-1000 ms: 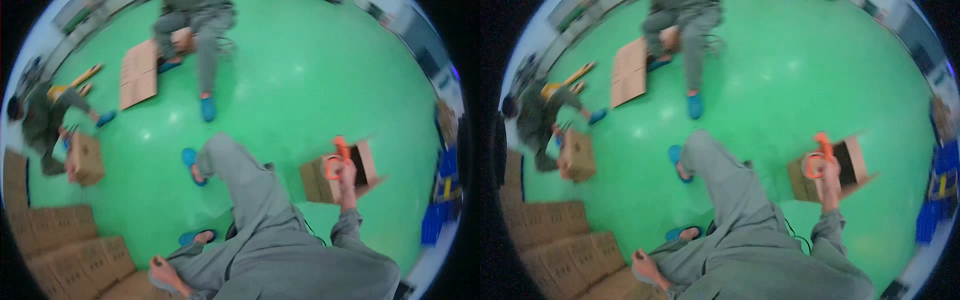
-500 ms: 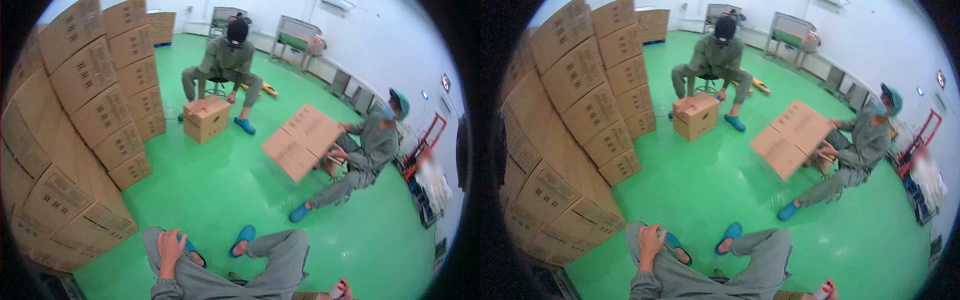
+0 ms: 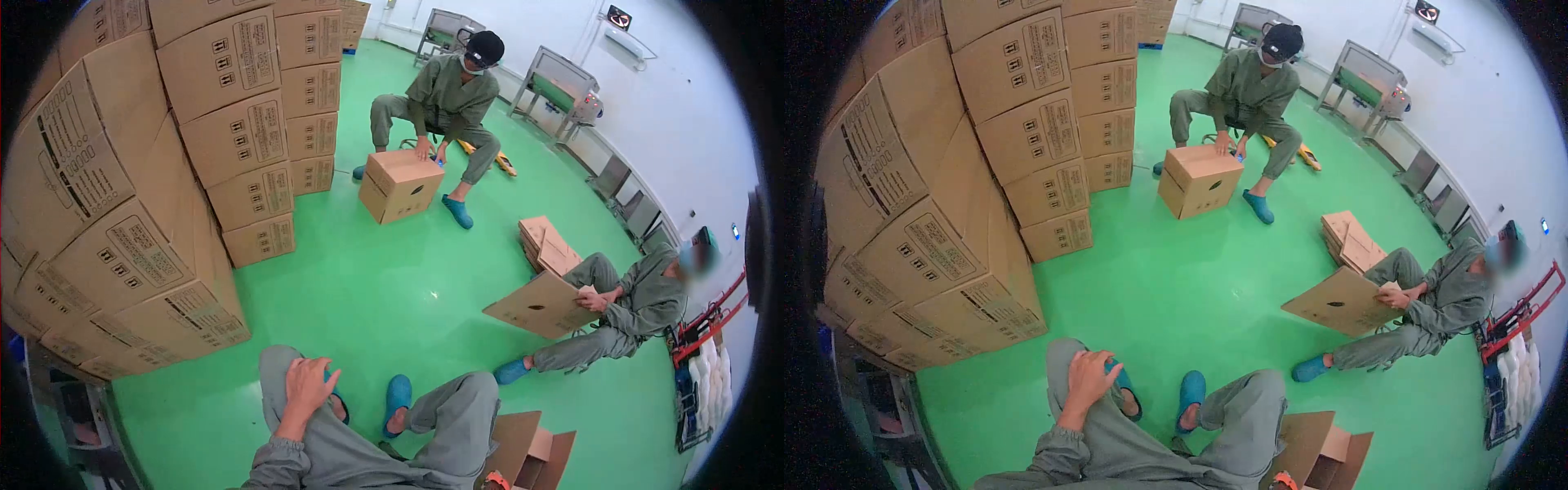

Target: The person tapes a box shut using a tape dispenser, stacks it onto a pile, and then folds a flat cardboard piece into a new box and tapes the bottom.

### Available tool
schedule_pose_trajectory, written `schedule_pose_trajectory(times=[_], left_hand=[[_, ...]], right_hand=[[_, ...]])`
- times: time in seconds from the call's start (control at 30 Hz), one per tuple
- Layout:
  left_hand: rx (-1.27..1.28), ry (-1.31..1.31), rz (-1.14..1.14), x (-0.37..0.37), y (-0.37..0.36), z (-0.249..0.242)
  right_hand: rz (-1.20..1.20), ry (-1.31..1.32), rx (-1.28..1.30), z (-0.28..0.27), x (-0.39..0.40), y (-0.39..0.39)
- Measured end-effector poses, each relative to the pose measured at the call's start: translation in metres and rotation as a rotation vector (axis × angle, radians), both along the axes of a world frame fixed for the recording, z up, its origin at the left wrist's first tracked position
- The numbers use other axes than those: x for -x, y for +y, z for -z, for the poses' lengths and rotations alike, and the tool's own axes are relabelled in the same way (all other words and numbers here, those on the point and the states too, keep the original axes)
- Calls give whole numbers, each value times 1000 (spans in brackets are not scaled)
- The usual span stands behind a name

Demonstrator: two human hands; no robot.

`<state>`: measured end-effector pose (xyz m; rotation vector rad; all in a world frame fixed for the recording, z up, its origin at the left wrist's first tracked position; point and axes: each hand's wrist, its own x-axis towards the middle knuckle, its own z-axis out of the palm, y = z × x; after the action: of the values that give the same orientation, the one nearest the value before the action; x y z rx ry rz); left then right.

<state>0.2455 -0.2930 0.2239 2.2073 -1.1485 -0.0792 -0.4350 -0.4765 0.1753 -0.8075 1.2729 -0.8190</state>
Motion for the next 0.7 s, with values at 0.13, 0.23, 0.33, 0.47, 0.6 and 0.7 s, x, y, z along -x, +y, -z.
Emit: schedule_pose_trajectory(times=[0.13,0.23,0.33,0.47,0.6,0.7], left_hand=[[-26,1,8,-2,-1,5],[-90,1,11,-1,-1,-4],[-108,-34,25,-4,-1,3],[-170,-65,4,-4,3,3],[-146,-65,-5,-3,6,4],[-108,-74,-29,-3,7,15]], right_hand=[[-68,63,47,4,-52,-28],[-124,105,77,7,-94,-49],[-170,139,77,22,-135,-50],[-313,153,82,41,-224,-67],[-415,222,122,33,-275,-83],[-437,286,154,21,-292,-83]])
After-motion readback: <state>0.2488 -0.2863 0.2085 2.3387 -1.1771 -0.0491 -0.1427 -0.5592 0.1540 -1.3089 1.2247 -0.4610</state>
